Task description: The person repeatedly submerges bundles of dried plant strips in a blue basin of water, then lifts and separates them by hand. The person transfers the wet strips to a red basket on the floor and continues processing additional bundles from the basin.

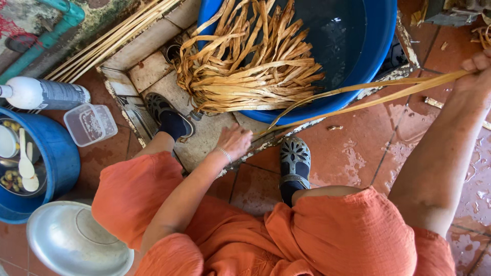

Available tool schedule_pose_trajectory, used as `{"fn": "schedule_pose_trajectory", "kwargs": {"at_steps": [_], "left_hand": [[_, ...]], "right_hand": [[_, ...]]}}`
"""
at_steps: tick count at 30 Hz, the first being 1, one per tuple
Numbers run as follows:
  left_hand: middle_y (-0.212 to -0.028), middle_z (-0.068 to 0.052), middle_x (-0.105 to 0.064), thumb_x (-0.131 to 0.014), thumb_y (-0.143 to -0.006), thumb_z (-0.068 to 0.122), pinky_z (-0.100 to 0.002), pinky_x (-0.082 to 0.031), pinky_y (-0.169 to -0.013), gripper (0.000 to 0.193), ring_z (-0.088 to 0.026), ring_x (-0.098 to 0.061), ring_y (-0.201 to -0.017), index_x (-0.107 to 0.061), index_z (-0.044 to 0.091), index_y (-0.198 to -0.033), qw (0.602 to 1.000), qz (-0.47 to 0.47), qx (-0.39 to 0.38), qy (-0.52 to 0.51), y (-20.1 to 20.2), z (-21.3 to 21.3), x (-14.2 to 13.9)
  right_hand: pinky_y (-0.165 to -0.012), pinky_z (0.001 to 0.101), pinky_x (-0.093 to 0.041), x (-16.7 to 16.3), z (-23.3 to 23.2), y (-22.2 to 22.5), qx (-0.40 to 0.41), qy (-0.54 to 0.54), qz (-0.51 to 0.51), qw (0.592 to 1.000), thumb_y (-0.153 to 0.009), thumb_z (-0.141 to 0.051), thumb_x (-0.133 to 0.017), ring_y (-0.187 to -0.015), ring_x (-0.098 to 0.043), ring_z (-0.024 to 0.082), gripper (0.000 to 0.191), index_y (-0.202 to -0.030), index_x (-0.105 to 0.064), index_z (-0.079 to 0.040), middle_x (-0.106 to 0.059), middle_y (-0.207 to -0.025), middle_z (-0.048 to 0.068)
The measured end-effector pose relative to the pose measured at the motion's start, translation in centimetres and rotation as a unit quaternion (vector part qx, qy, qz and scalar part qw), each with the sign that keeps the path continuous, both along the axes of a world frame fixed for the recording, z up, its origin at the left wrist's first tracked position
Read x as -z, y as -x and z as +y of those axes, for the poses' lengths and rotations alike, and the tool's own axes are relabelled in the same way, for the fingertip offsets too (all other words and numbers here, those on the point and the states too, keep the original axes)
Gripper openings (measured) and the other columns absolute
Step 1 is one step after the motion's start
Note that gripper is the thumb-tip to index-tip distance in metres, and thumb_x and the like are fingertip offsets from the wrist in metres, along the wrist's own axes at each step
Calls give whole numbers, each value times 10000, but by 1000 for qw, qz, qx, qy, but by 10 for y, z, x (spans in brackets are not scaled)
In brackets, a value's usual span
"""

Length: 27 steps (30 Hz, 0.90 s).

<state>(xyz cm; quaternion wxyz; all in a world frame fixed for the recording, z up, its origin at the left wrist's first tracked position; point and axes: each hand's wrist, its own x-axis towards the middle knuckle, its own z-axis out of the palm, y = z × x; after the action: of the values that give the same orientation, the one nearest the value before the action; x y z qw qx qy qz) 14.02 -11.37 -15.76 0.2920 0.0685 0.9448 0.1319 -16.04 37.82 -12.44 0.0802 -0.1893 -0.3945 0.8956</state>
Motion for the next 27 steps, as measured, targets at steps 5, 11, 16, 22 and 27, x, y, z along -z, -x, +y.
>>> {"fn": "schedule_pose_trajectory", "kwargs": {"at_steps": [5,11,16,22,27], "left_hand": [[-1366,-162,-550,-543,-939,117,-544,-391,-1065,372,-328,-487,-1295,-603,51,-1300,994,109,-19,-5,63,32,30],[-1255,-81,-602,-566,-964,174,-557,-418,-1036,230,-281,-488,-1271,-679,85,-1144,974,211,20,76,131,82,46],[-904,-82,-620,-530,-1015,226,-424,-504,-789,208,-232,-588,-914,-664,70,-987,985,156,-68,19,152,75,41],[-652,-3,-552,-528,-1049,217,-267,-448,-425,185,-108,-506,-493,-610,60,-995,891,109,-269,-349,159,91,21],[-666,5,-615,-574,-1048,229,-237,-479,-448,178,-80,-578,-546,-656,75,-1011,816,83,-230,-524,135,138,2]], "right_hand": [[-511,233,-278,-18,-14,-23,-102,37,-5,994,-1223,-229,-530,-577,-351,83,260,-1054,-603,-45,-514,-787,16],[-448,260,-297,-32,-72,-55,-56,-31,-56,996,-1117,-180,-678,-560,-380,106,177,-1028,-647,-30,-515,-730,19],[-429,233,-234,-42,-94,-72,-132,-59,-61,988,-1050,-79,-695,-499,-328,58,46,-1091,-699,-59,-413,-641,-53],[-583,217,-483,-42,-152,-92,-221,-250,-146,931,-1090,-286,-586,-693,-597,79,284,-1152,-688,-29,-719,-878,19],[-782,378,-628,-23,-190,-100,-284,-111,-71,950,-1035,-266,-519,-996,-731,234,353,-1263,-616,-14,-750,-1149,147]]}}
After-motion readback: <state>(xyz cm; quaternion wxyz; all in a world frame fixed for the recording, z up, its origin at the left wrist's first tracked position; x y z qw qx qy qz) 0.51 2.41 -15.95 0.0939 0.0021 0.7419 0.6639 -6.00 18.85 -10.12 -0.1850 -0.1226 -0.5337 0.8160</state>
